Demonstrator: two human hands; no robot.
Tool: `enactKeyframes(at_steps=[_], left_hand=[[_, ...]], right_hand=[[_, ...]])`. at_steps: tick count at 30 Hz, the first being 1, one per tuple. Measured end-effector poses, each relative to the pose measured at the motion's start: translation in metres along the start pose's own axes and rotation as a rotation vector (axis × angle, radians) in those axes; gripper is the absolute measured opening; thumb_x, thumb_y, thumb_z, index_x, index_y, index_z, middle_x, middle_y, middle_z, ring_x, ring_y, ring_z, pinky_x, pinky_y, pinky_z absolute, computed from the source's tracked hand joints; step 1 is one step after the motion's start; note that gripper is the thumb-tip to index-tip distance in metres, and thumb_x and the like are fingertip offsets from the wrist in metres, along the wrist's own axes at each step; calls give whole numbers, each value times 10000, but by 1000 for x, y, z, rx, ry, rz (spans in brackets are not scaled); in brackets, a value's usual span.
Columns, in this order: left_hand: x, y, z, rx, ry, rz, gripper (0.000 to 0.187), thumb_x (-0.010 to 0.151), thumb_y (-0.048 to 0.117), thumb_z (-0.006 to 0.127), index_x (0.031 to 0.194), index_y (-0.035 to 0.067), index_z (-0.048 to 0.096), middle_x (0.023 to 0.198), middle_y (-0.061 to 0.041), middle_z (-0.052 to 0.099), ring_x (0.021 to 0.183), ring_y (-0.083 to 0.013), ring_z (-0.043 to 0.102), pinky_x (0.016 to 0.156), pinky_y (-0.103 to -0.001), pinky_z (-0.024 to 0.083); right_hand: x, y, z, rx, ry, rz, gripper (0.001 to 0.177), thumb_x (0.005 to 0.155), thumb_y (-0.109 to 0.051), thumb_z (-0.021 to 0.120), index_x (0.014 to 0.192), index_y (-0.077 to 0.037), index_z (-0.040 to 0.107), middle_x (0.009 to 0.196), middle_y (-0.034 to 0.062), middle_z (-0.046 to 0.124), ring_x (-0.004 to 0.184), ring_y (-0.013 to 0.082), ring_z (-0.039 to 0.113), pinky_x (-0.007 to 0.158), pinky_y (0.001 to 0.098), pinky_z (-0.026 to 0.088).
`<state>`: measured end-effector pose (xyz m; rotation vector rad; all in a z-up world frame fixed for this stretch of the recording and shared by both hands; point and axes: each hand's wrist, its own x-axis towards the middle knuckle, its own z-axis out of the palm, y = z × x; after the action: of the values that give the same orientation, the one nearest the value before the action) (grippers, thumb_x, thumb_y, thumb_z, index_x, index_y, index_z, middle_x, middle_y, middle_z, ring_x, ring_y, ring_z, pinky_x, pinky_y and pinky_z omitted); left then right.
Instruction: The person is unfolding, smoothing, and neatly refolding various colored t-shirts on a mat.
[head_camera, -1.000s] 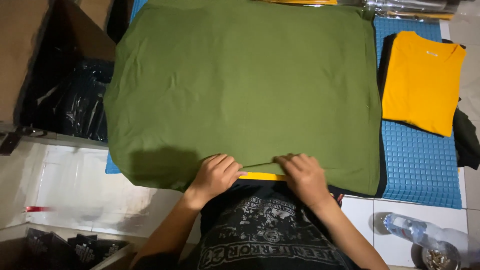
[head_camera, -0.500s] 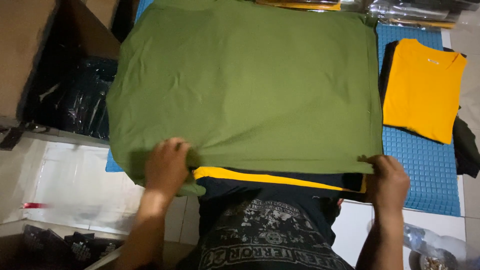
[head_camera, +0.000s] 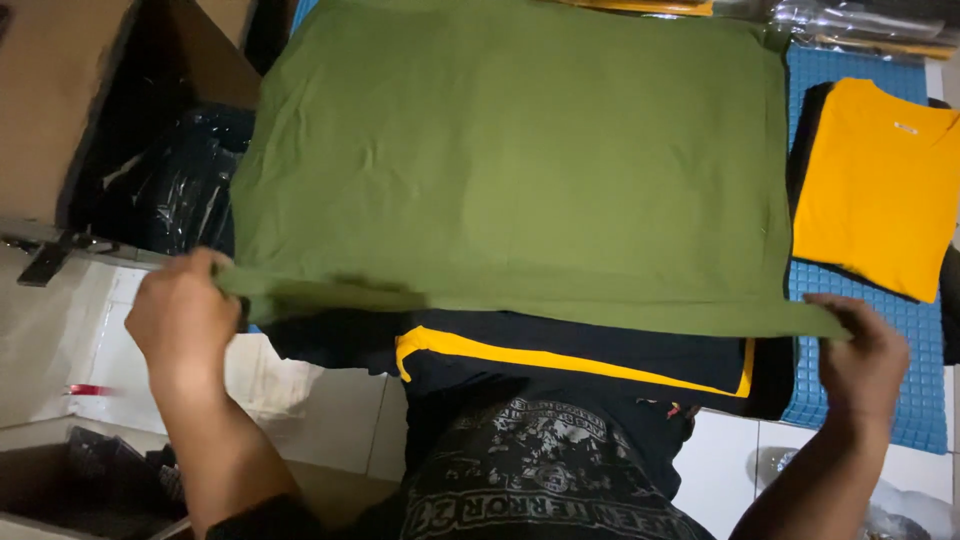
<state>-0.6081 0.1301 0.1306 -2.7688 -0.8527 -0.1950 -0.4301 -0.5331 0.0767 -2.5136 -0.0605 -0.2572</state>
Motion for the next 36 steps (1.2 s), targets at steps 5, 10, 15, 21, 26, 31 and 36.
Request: enactKeyframes(at_steps=[5, 10, 15, 21, 26, 31, 36], left_hand=[[83, -12, 36, -426, 191, 149, 369, 776, -64, 642, 1129, 2, 728, 1073, -227, 675, 913, -423, 629, 788, -485, 512], [227, -2, 88, -643, 252, 358, 395, 736, -116, 537, 1091, -67, 703, 1009, -271, 726, 815, -443, 654, 728, -485, 526], [296, 29, 93, -752, 122, 319, 387, 774, -77, 715, 1158, -47, 757, 915, -167, 749, 752, -276, 713, 696, -382, 589], [314, 31, 119, -767, 148, 345, 367, 919, 78, 736, 1253, -68, 689, 1100, -237, 730, 903, -384, 702, 766, -446, 570], [290, -17, 165, -667, -60, 290, 365, 1048, 282, 705, 1216, -42, 709, 1098, -235, 731, 886, -416, 683, 777, -474, 542], [219, -41, 155, -559, -337, 61, 514, 1105, 466, 660, 1024, -33, 752, 856, -169, 724, 704, -348, 660, 704, -447, 522], [185, -9, 118, -757, -187, -54, 365, 1051, 272, 666, 1151, -75, 720, 1022, -215, 737, 834, -331, 681, 790, -418, 533]], right_hand=[[55, 45, 21, 314, -8, -103, 203, 1076, 174, 606, 1272, 150, 653, 1187, 245, 664, 1054, 314, 622, 971, 397, 515], [148, 46, 57, 611, -103, 48, 68, 1189, -102, 534, 1177, -95, 601, 1126, 19, 590, 988, 113, 526, 889, 252, 452], [235, 46, 96, 661, -104, 171, 222, 1129, -348, 617, 1147, -132, 665, 1082, -31, 650, 953, 59, 563, 887, 217, 505], [296, 129, 164, 115, 115, -387, 226, 1202, -32, 690, 1196, 194, 693, 1054, 274, 734, 878, 326, 700, 780, 400, 570], [226, 51, 117, 117, 24, -321, 333, 1121, 37, 707, 1374, 176, 540, 1220, 379, 641, 1048, 450, 659, 885, 494, 530], [177, 23, 84, -8, -129, -167, 633, 1037, -6, 792, 1518, 172, 422, 1308, 436, 588, 1111, 519, 612, 887, 547, 494], [146, 47, 86, -77, 26, -147, 681, 982, -39, 869, 1542, 117, 515, 966, 332, 708, 803, 426, 684, 710, 474, 544]])
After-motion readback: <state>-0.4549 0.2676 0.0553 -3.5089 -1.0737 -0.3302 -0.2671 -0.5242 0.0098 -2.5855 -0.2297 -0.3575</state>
